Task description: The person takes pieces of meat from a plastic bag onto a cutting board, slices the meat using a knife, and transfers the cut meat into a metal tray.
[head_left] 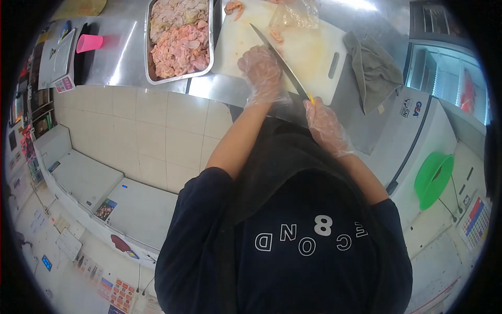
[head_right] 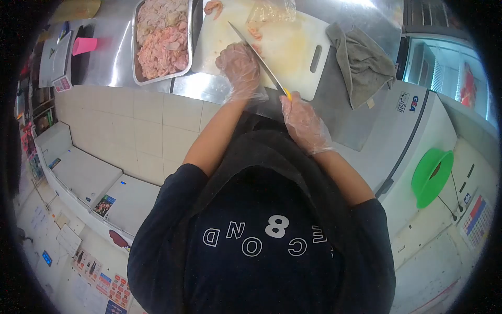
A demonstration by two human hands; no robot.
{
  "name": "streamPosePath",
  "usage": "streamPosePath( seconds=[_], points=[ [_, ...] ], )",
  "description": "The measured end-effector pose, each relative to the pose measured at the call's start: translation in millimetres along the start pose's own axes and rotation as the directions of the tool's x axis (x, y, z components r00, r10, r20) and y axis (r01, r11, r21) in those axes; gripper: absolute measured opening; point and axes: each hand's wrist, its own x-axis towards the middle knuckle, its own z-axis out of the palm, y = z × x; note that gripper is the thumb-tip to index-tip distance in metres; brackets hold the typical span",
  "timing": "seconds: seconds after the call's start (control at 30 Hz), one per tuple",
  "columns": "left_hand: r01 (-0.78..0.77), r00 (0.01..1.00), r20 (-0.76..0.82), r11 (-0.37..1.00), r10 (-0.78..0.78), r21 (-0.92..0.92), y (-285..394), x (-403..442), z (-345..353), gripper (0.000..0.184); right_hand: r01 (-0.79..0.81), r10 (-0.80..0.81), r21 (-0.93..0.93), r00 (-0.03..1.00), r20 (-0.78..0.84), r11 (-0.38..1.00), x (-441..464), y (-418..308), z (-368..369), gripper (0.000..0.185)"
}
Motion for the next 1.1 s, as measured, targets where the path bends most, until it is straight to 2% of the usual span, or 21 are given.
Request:
streamPosePath(
  seconds=[0.1,0.17,0.23,0.33,0.37,0.43,0.5,0.53,0.57,0.6,0.67,0.7,0.73,0.77,0.83,0.9,0.93,1.0,1.03,1.07,1.1],
  points=[
    [-0.013,1.0,0.023,1.0,0.012,0.015,-1,0,-2,0.018,0.047,-0.049,-0.04,0.998,-0.044,0.998,27,-7,16,0.036],
    [-0.043,0.999,0.031,0.998,0.042,0.042,-4,-2,1,0.015,0.329,-0.336,-0.082,0.937,-0.093,0.941,71,5,43,0.038],
    [-0.093,0.995,-0.021,0.993,0.094,0.067,-8,-2,4,0.015,0.208,-0.196,0.111,0.974,-0.114,0.972,96,-29,34,0.04],
    [-0.125,0.992,-0.004,0.988,0.126,0.091,-9,-2,1,0.016,0.096,-0.084,0.133,0.992,-0.09,0.987,107,-63,19,0.041],
    [-0.132,0.991,-0.008,0.987,0.133,0.093,-9,-3,1,0.016,0.099,-0.086,0.138,0.992,-0.097,0.986,105,-53,26,0.041],
    [-0.106,0.994,0.028,0.981,0.103,0.165,-10,-2,7,0.018,0.345,-0.355,-0.105,0.931,-0.087,0.933,104,-10,47,0.04],
    [-0.085,0.996,0.011,0.989,0.084,0.125,-4,1,1,0.018,0.527,-0.62,-0.346,0.738,-0.266,0.776,42,27,49,0.037],
    [-0.058,0.998,0.005,0.994,0.058,0.088,-2,0,-1,0.018,0.354,-0.38,-0.153,0.9,-0.212,0.923,16,32,44,0.035],
    [-0.058,0.998,0.004,0.995,0.058,0.084,-1,1,-1,0.018,0.126,-0.123,0.025,0.987,-0.105,0.992,1,33,37,0.034],
    [-0.061,0.998,-0.002,0.993,0.062,0.1,-1,1,0,0.017,0.126,-0.123,0.023,0.987,-0.105,0.992,-5,30,30,0.034],
    [-0.068,0.998,-0.004,0.991,0.069,0.118,-1,-3,-1,0.016,-0.154,0.149,0.037,0.982,0.117,0.987,-13,23,18,0.034],
    [-0.088,0.996,0.037,0.987,0.083,0.135,-1,-6,-1,0.016,-0.156,0.15,0.042,0.982,0.113,0.987,-9,26,26,0.034],
    [-0.111,0.992,0.078,0.982,0.101,0.151,-2,-8,0,0.016,0.034,-0.034,-0.002,0.999,-0.01,0.999,2,29,39,0.037],
    [-0.124,0.99,0.08,0.98,0.113,0.152,-2,-10,2,0.016,0.212,-0.219,-0.067,0.968,-0.123,0.975,17,31,51,0.039],
    [-0.103,0.993,0.065,0.98,0.093,0.168,-3,-16,7,0.015,0.292,-0.3,-0.091,0.948,-0.102,0.952,73,20,61,0.043],
    [-0.133,0.989,0.086,0.976,0.119,0.175,-4,-15,6,0.015,0.067,-0.064,0.123,0.998,-0.024,0.99,103,-15,45,0.041],
    [-0.147,0.986,0.11,0.972,0.129,0.183,-7,-13,3,0.015,0.069,-0.065,0.128,0.997,-0.035,0.989,105,-7,54,0.041],
    [-0.225,0.97,0.126,0.966,0.21,0.125,-14,-11,-8,0.016,0.239,-0.233,0.027,0.961,-0.15,0.971,109,15,72,0.04],
    [-0.291,0.949,0.149,0.955,0.279,0.066,-20,-13,-15,0.016,0.314,-0.32,-0.066,0.94,-0.115,0.947,88,20,59,0.04],
    [-0.29,0.949,0.144,0.955,0.279,0.067,-27,-14,-18,0.016,0.388,-0.402,-0.156,0.913,-0.07,0.908,55,26,46,0.04],
    [-0.261,0.963,0.067,0.965,0.261,-0.005,-36,-18,-21,0.019,0.449,-0.473,-0.16,0.865,-0.169,0.879,34,47,47,0.039]
  ],
)
